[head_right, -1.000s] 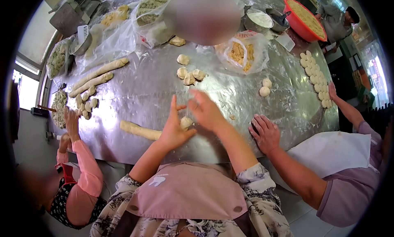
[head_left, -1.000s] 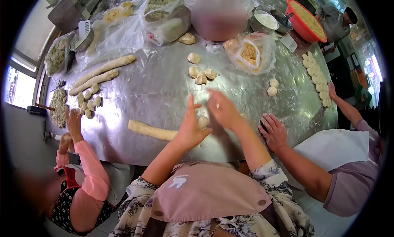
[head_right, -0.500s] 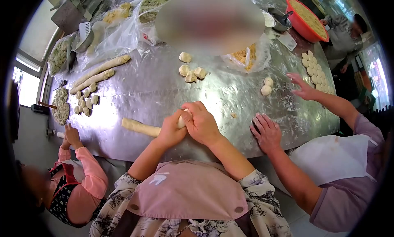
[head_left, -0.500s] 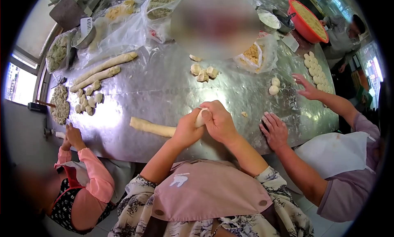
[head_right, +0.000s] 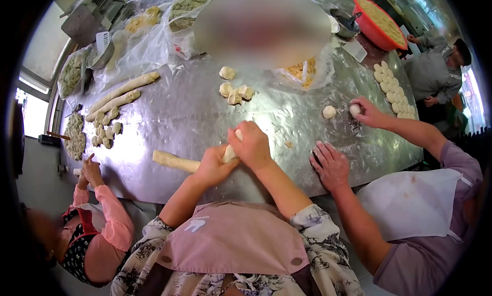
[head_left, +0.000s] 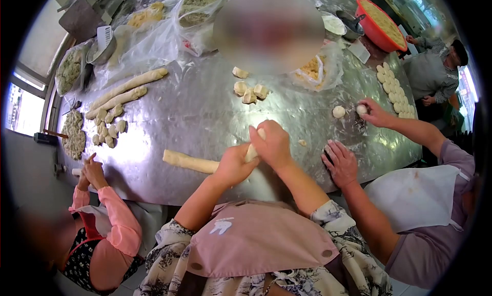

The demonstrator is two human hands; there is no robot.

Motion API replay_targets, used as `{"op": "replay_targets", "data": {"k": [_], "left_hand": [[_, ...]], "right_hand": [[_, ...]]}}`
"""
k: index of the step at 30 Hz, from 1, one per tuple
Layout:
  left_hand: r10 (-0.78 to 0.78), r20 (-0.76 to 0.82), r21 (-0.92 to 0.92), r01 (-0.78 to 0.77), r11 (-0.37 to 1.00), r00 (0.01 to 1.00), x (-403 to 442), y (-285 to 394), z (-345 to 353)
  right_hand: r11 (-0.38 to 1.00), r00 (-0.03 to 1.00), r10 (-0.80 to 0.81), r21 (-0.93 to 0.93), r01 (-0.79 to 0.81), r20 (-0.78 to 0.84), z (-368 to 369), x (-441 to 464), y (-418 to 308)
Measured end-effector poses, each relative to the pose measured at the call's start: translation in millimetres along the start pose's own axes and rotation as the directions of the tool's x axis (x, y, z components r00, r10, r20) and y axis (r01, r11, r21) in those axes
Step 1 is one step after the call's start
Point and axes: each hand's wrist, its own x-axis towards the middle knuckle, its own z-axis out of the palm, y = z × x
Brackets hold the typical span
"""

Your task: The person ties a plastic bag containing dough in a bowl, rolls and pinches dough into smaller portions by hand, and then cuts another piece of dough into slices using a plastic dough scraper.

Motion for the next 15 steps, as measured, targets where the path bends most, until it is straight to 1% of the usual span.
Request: {"op": "replay_targets", "data": {"k": [2, 3, 4, 5, 6, 7, 8, 9, 10, 11, 13, 14, 15], "left_hand": [[0.063, 0.107, -0.088, -0.053, 0.995, 0.992, -5.4, -0.3, -0.7], [0.091, 0.107, -0.100, -0.080, 0.992, 0.990, -7.0, 4.6, -0.1], [0.119, 0.103, -0.116, -0.107, 0.987, 0.988, -9.6, 13.2, 1.4], [0.151, 0.085, -0.136, -0.139, 0.981, 0.985, -9.1, 18.6, 3.7], [0.146, 0.028, -0.055, -0.144, 0.988, 0.989, -4.0, 14.0, 4.3], [0.106, -0.021, -0.014, -0.106, 0.994, 0.994, -3.2, 11.8, 5.4], [0.068, -0.068, 0.029, -0.066, 0.997, 0.995, -1.6, 11.4, 5.2], [0.030, -0.117, 0.071, -0.022, 0.997, 0.993, -0.7, 12.0, 3.5], [0.055, -0.101, 0.133, -0.042, 0.990, 0.993, 4.0, 2.7, 3.4], [0.111, -0.157, 0.155, -0.086, 0.984, 0.981, 7.4, -7.2, 5.6], [0.224, -0.264, 0.203, -0.173, 0.964, 0.938, 12.2, -17.7, 9.4], [0.284, -0.245, 0.193, -0.241, 0.951, 0.927, 14.1, -16.7, 7.7], [0.245, -0.250, 0.078, -0.232, 0.970, 0.937, 14.3, -16.1, 8.2]], "right_hand": [[0.987, 0.996, 0.090, -0.138, -0.085, 0.030, 2.4, 11.1, 20.3], [0.970, 0.990, 0.136, -0.209, -0.126, 0.038, -1.2, 18.9, 27.2], [0.932, 0.915, 0.337, -0.213, -0.292, 0.223, -13.5, 28.1, 26.7], [0.964, 0.949, 0.254, -0.122, -0.235, 0.187, -10.2, 29.5, 32.5], [0.985, 0.975, 0.173, -0.031, -0.170, 0.141, -3.6, 31.8, 36.0], [0.992, 0.991, 0.104, 0.057, -0.109, 0.084, -0.2, 29.6, 38.3], [0.998, 0.990, 0.055, -0.027, -0.051, 0.126, -1.8, 23.0, 40.1], [0.996, 0.978, 0.073, 0.033, -0.081, 0.197, -9.4, 20.4, 28.5], [0.989, 0.959, 0.084, 0.092, -0.112, 0.270, -19.0, 17.9, 13.5], [0.978, 0.935, 0.086, 0.148, -0.145, 0.345, -26.9, 14.7, 0.4], [0.964, 0.882, 0.023, 0.223, -0.145, 0.471, -33.6, 4.6, -21.0], [0.970, 0.877, 0.016, 0.207, -0.131, 0.481, -34.3, -1.0, -30.4], [0.959, 0.915, -0.085, 0.280, -0.031, 0.394, -27.2, -5.3, -29.0]]}}
